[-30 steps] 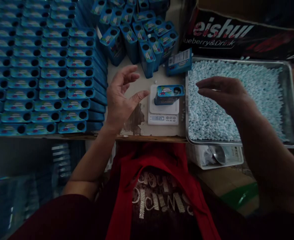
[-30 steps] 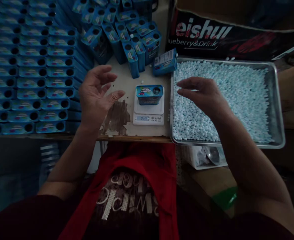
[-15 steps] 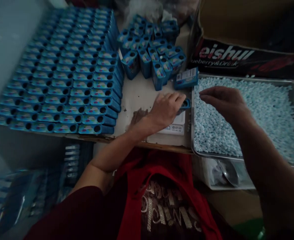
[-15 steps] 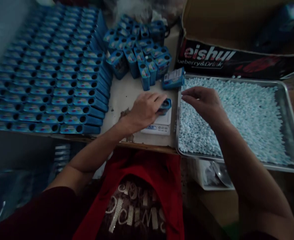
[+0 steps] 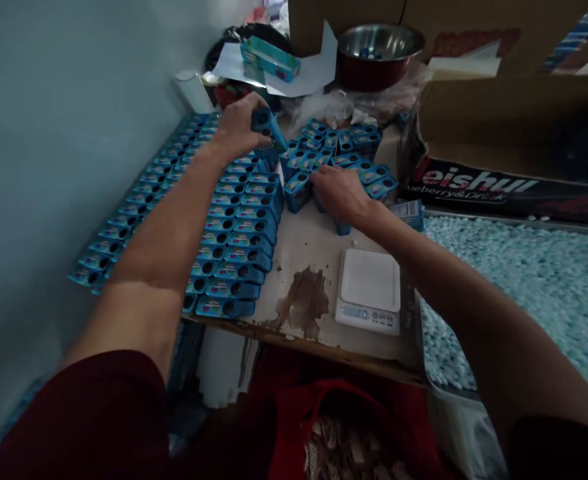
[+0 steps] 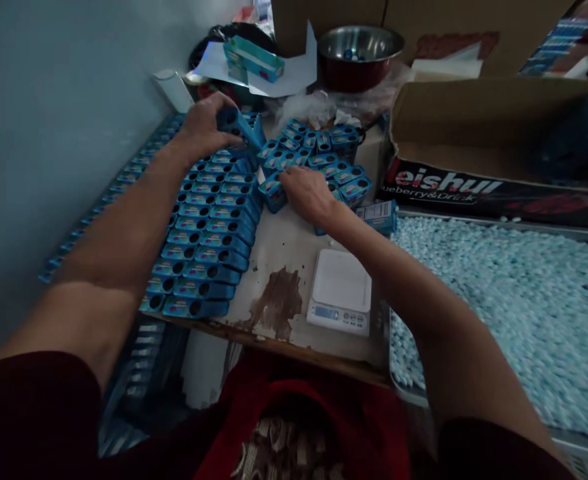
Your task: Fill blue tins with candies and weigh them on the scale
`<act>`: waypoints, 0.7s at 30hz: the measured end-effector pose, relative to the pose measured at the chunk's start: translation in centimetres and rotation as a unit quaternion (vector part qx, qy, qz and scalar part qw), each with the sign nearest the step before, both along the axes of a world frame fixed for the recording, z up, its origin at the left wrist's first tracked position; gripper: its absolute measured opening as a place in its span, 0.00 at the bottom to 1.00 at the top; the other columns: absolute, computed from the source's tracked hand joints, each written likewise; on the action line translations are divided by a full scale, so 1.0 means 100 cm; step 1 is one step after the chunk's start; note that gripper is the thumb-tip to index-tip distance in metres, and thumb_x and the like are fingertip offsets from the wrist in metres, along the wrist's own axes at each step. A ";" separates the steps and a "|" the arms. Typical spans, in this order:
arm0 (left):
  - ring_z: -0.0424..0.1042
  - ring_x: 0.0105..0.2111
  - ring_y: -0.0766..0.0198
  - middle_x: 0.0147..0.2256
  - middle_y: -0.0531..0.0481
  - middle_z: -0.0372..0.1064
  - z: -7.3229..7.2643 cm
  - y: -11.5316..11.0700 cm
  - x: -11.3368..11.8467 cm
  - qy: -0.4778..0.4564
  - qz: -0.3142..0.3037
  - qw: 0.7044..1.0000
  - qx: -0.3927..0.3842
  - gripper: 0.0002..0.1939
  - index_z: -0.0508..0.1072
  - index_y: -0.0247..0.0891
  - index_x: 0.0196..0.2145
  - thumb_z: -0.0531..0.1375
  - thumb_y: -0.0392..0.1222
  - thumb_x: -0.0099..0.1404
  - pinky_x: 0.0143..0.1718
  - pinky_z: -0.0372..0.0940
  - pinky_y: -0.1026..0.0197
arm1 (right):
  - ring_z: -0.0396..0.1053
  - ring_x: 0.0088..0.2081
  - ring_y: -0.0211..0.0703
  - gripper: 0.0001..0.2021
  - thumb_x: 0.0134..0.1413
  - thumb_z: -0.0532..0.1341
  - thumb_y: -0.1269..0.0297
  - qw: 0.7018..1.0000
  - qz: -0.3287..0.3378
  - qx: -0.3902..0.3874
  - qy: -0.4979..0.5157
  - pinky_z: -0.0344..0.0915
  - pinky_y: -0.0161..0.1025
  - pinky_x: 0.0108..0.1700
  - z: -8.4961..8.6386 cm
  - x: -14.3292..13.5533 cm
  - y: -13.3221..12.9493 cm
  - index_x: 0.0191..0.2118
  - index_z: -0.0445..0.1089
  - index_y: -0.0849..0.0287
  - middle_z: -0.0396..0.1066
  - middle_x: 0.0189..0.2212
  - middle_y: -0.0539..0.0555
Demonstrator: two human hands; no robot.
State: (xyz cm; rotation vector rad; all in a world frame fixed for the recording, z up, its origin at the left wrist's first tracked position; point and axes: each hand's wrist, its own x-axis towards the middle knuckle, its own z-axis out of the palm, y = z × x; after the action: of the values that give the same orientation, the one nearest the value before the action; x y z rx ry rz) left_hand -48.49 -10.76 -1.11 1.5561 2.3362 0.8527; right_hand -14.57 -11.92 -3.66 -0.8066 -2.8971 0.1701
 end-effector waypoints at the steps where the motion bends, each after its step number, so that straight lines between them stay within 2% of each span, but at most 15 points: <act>1: 0.62 0.54 0.63 0.54 0.66 0.76 -0.011 0.010 -0.009 -0.014 -0.020 1.000 -0.019 0.39 0.71 0.45 0.55 0.88 0.47 0.57 0.76 0.56 0.53 | 0.78 0.61 0.64 0.22 0.77 0.53 0.77 0.999 0.003 0.016 -0.029 0.71 0.52 0.56 0.000 -0.019 0.002 0.59 0.83 0.61 0.80 0.64 0.69; 3: 0.62 0.51 0.65 0.53 0.67 0.76 -0.029 0.019 -0.022 -0.038 -0.078 0.996 -0.034 0.40 0.72 0.44 0.56 0.88 0.54 0.57 0.75 0.58 0.55 | 0.74 0.64 0.67 0.22 0.76 0.50 0.80 0.997 0.019 0.046 -0.055 0.69 0.55 0.59 -0.007 -0.047 0.009 0.56 0.83 0.65 0.78 0.65 0.73; 4: 0.62 0.50 0.65 0.52 0.67 0.76 -0.036 0.019 -0.027 -0.046 -0.105 0.993 -0.034 0.42 0.73 0.44 0.55 0.89 0.57 0.54 0.74 0.60 0.54 | 0.72 0.66 0.68 0.22 0.76 0.50 0.80 0.996 0.033 0.062 -0.059 0.68 0.57 0.61 -0.013 -0.055 0.014 0.54 0.83 0.66 0.77 0.65 0.74; 6: 0.61 0.48 0.64 0.49 0.66 0.76 -0.044 0.013 -0.033 -0.049 -0.135 0.989 -0.034 0.48 0.73 0.44 0.54 0.92 0.54 0.43 0.74 0.63 0.53 | 0.67 0.69 0.70 0.21 0.77 0.49 0.79 0.993 0.058 0.088 -0.061 0.64 0.61 0.66 -0.024 -0.063 0.024 0.50 0.82 0.66 0.77 0.64 0.73; 8: 0.62 0.47 0.64 0.48 0.65 0.75 -0.043 0.003 -0.035 -0.044 -0.133 0.990 -0.035 0.52 0.74 0.44 0.55 0.94 0.48 0.37 0.75 0.64 0.49 | 0.66 0.68 0.68 0.17 0.81 0.52 0.74 0.993 0.064 0.081 -0.048 0.62 0.63 0.68 -0.031 -0.063 0.030 0.48 0.80 0.63 0.78 0.61 0.69; 9: 0.62 0.47 0.63 0.47 0.64 0.75 -0.041 -0.002 -0.034 -0.046 -0.127 0.990 -0.039 0.52 0.74 0.44 0.55 0.94 0.47 0.36 0.76 0.64 0.47 | 0.66 0.67 0.67 0.15 0.83 0.54 0.69 0.995 0.062 0.068 -0.039 0.61 0.63 0.69 -0.031 -0.061 0.031 0.48 0.80 0.61 0.79 0.59 0.67; 12: 0.64 0.50 0.61 0.47 0.63 0.77 -0.033 -0.014 -0.027 -0.076 -0.118 0.989 -0.044 0.46 0.74 0.46 0.54 0.92 0.53 0.46 0.82 0.58 0.41 | 0.68 0.65 0.62 0.14 0.86 0.59 0.59 0.998 0.057 0.020 -0.033 0.60 0.64 0.73 -0.016 -0.049 0.021 0.48 0.78 0.59 0.81 0.53 0.61; 15: 0.67 0.51 0.59 0.45 0.62 0.79 -0.035 -0.014 -0.022 -0.107 -0.134 0.984 -0.048 0.38 0.77 0.46 0.52 0.90 0.53 0.53 0.85 0.54 0.41 | 0.72 0.64 0.65 0.13 0.83 0.61 0.64 0.996 0.051 0.019 -0.066 0.62 0.62 0.71 0.013 -0.023 -0.005 0.48 0.83 0.62 0.82 0.53 0.63; 17: 0.68 0.48 0.61 0.42 0.64 0.79 -0.044 -0.007 -0.021 -0.101 -0.164 0.977 -0.091 0.37 0.79 0.46 0.51 0.91 0.49 0.49 0.85 0.56 0.45 | 0.77 0.59 0.68 0.11 0.77 0.63 0.67 0.997 0.037 0.028 -0.062 0.66 0.61 0.65 0.028 0.007 -0.025 0.47 0.86 0.61 0.83 0.50 0.65; 19: 0.68 0.46 0.63 0.39 0.66 0.79 -0.056 0.001 -0.021 -0.074 -0.184 0.969 -0.147 0.38 0.81 0.45 0.49 0.91 0.47 0.44 0.83 0.59 0.46 | 0.79 0.53 0.65 0.10 0.74 0.65 0.65 0.999 0.026 0.022 -0.024 0.67 0.58 0.58 0.035 0.046 -0.044 0.43 0.86 0.56 0.84 0.44 0.62; 21: 0.71 0.44 0.61 0.34 0.64 0.78 -0.065 0.007 -0.020 -0.043 -0.185 0.967 -0.171 0.36 0.82 0.43 0.45 0.91 0.48 0.42 0.80 0.63 0.43 | 0.79 0.47 0.61 0.10 0.72 0.67 0.63 1.000 0.023 0.012 0.016 0.65 0.54 0.51 0.032 0.089 -0.058 0.38 0.85 0.52 0.83 0.38 0.58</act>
State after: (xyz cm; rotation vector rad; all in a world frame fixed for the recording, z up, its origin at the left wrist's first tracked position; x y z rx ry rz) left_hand -50.54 -10.09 -7.64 1.6803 1.9150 0.3959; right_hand -5.64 -17.72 -0.46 -0.7261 -2.8834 0.1503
